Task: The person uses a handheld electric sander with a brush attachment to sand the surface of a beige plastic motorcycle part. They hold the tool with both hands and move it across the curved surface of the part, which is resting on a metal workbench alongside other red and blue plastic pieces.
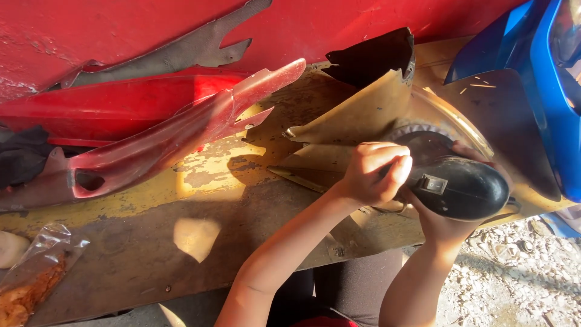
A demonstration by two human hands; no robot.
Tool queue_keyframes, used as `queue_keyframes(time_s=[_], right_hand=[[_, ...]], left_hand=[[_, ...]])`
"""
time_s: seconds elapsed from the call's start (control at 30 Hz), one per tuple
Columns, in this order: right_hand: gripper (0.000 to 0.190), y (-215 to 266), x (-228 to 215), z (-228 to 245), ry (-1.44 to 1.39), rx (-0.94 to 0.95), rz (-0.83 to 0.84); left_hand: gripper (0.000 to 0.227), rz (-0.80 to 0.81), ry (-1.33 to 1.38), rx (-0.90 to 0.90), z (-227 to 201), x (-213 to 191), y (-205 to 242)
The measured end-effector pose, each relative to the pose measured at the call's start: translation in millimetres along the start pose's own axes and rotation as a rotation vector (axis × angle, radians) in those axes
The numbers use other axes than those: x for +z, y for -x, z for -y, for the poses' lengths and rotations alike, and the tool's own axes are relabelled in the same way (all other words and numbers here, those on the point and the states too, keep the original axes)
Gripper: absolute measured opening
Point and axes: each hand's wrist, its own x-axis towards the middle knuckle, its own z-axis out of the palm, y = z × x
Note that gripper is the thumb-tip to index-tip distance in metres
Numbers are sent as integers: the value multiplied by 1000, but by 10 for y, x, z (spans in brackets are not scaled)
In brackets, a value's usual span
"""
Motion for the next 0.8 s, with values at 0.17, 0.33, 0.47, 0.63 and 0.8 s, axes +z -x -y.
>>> queue_keyframes(time_s=[0.17,0.33,0.47,0.63,0.8], right_hand=[[103,82,217,165,-153,111,-4],[91,173,600,250,-25,33,107],[87,249,634,294,101,70,166],[86,326,519,324,-26,94,94],[84,406,706,357,7,84,66]], left_hand=[[10,-61,11,-58,73,-151,220],[21,-278,-148,-82,236,-660,619],[20,-295,-427,213,191,-677,771],[22,-283,-94,-132,-22,-509,695],[19,-257,-116,-123,-5,-700,798]])
